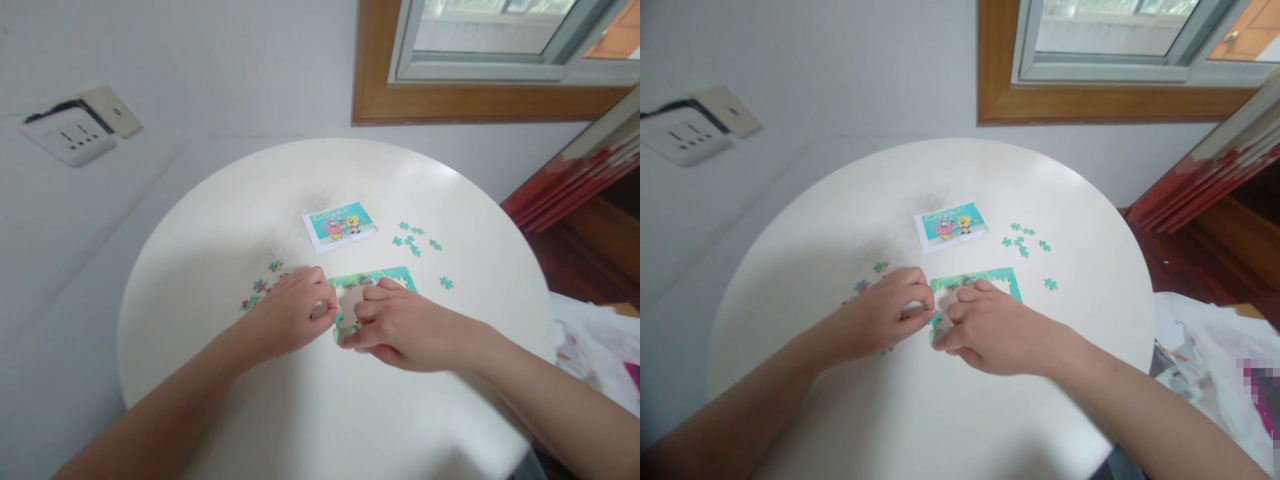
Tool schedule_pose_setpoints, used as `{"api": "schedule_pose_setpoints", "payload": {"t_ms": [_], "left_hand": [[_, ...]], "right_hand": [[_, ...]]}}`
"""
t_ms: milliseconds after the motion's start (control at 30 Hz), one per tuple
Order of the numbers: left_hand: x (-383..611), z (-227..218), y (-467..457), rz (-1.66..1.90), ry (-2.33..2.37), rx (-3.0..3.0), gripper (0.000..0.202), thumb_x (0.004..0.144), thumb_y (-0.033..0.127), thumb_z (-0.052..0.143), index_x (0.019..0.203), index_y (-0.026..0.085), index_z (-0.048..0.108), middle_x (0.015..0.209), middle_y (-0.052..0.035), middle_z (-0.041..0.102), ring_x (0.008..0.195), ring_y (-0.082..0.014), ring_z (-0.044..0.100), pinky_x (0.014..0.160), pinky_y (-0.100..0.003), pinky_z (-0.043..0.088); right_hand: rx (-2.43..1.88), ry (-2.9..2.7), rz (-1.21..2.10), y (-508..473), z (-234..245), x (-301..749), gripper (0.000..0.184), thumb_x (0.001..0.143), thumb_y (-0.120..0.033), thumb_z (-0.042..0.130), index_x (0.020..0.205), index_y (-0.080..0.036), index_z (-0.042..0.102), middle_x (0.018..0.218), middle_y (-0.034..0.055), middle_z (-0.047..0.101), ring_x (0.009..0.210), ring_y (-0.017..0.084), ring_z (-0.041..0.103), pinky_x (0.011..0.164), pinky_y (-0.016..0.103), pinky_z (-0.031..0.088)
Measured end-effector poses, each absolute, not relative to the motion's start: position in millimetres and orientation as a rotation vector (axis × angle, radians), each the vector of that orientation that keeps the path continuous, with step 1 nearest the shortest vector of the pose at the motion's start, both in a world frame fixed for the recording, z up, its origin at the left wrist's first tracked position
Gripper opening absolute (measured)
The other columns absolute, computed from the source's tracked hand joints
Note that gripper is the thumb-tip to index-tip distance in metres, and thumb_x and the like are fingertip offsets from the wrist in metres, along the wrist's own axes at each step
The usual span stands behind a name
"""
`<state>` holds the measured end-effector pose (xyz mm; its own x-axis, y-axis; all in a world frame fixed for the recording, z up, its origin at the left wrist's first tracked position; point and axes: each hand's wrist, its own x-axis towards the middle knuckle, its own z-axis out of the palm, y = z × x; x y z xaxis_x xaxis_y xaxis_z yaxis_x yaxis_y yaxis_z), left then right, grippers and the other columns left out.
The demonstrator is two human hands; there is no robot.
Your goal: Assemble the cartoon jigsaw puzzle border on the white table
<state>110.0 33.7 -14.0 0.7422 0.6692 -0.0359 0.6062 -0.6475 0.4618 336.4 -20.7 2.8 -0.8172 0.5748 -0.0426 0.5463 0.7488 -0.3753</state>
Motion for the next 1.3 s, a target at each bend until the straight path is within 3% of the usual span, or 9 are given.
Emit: {"api": "schedule_pose_setpoints", "payload": {"t_ms": [233,1033,1300], "left_hand": [[107.7,-5.0,28.8,0.036,0.969,2.652,0.018,0.094,0.023,0.051,0.079,0.018,0.060,0.090,-0.0052,0.055,0.090,-0.0232,0.052,0.083,-0.039,0.041],[103.2,-6.0,29.8,-0.135,0.875,2.869,0.020,0.101,0.028,0.046,0.091,0.023,0.063,0.096,-0.0051,0.053,0.091,-0.0258,0.051,0.081,-0.042,0.038],[105.2,-3.1,34.6,-0.075,0.817,2.715,0.021,0.100,0.027,0.047,0.085,0.021,0.061,0.093,-0.0034,0.052,0.089,-0.0224,0.051,0.081,-0.038,0.037]], "right_hand": [[-0.961,-2.892,0.557,-23.0,3.4,337.0,0.027,0.096,-0.021,0.053,0.114,-0.028,0.072,0.092,0.0024,0.068,0.094,0.021,0.048,0.078,0.037,0.022],[-0.946,-2.878,0.530,-22.8,4.6,335.9,0.029,0.094,-0.018,0.054,0.114,-0.028,0.072,0.088,0.0017,0.067,0.092,0.020,0.047,0.078,0.037,0.023],[-0.955,-2.874,0.497,-24.0,3.2,335.5,0.029,0.092,-0.016,0.056,0.112,-0.028,0.073,0.088,0.0024,0.067,0.091,0.021,0.046,0.076,0.037,0.021]]}}
